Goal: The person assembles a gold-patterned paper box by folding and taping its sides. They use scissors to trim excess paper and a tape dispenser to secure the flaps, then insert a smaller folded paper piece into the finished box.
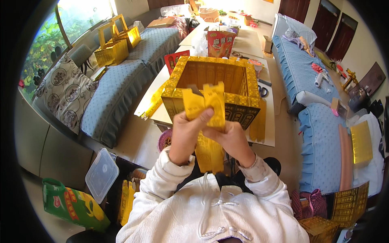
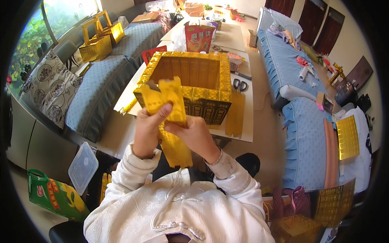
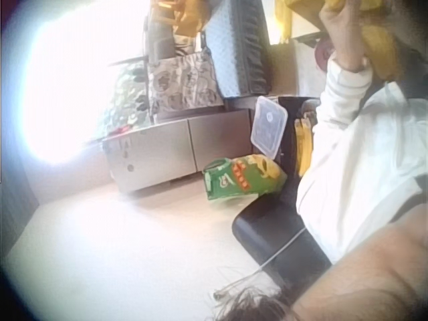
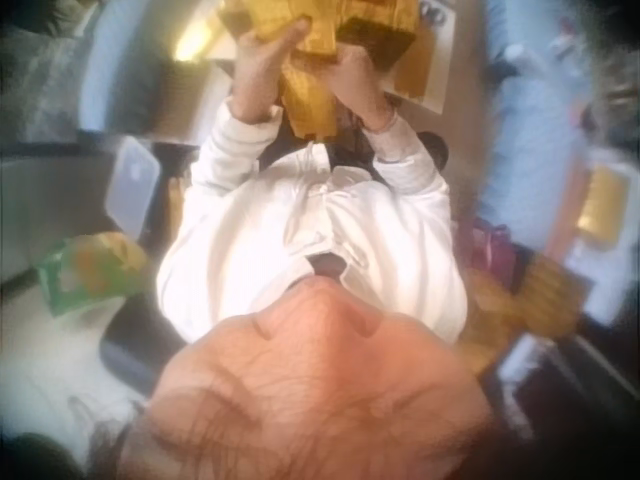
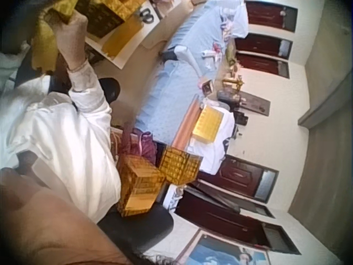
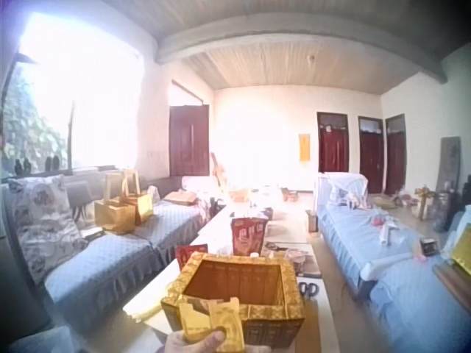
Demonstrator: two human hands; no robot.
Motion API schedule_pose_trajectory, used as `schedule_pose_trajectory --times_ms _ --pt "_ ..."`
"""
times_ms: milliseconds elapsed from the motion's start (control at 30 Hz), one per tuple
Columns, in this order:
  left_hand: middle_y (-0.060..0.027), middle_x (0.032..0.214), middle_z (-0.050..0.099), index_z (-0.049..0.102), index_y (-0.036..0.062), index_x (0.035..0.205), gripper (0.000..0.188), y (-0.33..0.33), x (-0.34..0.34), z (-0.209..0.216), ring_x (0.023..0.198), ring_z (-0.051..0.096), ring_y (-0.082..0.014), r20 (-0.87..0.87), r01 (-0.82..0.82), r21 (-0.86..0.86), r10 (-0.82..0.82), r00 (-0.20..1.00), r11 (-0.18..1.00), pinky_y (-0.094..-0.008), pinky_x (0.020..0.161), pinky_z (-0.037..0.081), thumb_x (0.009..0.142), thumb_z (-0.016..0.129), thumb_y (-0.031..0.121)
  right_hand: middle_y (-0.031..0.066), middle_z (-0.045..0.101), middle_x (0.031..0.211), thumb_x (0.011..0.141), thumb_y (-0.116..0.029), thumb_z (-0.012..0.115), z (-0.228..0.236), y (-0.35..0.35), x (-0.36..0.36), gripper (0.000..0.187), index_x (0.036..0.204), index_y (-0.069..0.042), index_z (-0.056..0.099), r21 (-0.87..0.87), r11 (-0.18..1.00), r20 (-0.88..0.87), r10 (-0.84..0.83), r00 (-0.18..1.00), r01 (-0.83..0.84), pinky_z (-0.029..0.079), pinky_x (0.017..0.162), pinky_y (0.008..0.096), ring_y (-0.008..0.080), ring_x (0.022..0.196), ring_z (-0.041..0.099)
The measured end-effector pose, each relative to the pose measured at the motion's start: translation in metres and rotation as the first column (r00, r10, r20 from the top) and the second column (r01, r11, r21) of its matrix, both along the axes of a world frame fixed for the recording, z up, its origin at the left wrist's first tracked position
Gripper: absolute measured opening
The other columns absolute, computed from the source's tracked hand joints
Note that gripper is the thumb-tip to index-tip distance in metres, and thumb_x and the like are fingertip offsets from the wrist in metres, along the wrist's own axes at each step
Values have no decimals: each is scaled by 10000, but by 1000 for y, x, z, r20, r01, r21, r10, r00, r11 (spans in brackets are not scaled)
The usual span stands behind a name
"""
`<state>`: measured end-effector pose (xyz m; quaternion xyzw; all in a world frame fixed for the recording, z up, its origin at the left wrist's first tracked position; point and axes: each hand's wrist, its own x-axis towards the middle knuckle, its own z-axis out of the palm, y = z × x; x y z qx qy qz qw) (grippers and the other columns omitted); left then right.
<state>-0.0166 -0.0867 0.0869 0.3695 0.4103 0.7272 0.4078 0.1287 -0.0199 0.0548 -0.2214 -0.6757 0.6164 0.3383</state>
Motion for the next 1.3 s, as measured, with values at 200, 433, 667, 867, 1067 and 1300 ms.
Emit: schedule_pose_trajectory --times_ms 200,433,667,867,1067,1300 --pt "-64 1017 773 724 -3 1161 235 -1 -35 14 829 739 -138 170 -11 101 -6 985 995 -277 747 584 1005 748 172 32 793 963 980 -271 790 -45 -27 -7 336 1158 14 769 -43 998 40 45 998 -43 558 718 267 72 818 705" --pt "-165 1267 708 529 4 1448 591 -26 -56 -43 1139 711 -264 126 274 -118 -260 957 954 -413 974 577 1007 737 338 44 770 914 1024 -222 732 -126 -69 17 265 1130 21 739 -323 930 176 243 954 -177 573 745 273 104 803 707" --pt "-158 1363 614 317 41 1612 930 -36 -61 -77 1215 653 -314 178 513 46 -512 840 857 -453 1059 525 910 819 386 35 771 1006 1024 -281 730 -139 -50 11 323 1197 -9 725 -376 733 222 665 713 -566 556 875 306 111 948 695" --pt "6 1195 606 490 46 1421 623 -40 -56 -75 1067 570 -76 -80 120 -202 -138 987 972 -266 945 472 909 832 137 61 684 1223 1023 -168 713 -130 -43 -11 443 1438 -77 585 -37 982 128 187 974 -184 545 923 309 142 1074 658" --pt "-1 1199 614 502 39 1407 594 -41 -49 -99 1067 571 -87 -54 64 -235 -79 995 970 -277 941 485 912 823 110 86 569 1327 1058 -163 659 -35 -3 -23 363 1413 -94 645 438 897 16 -79 997 64 535 902 284 163 1066 638" --pt "-61 1357 598 457 14 1473 710 -40 -47 -113 1234 566 -138 -42 90 -170 -99 994 981 -315 1069 462 895 855 122 92 584 1296 1044 -172 685 -47 7 -44 235 1254 -73 719 430 901 -6 -48 999 45 537 892 282 171 1042 631"
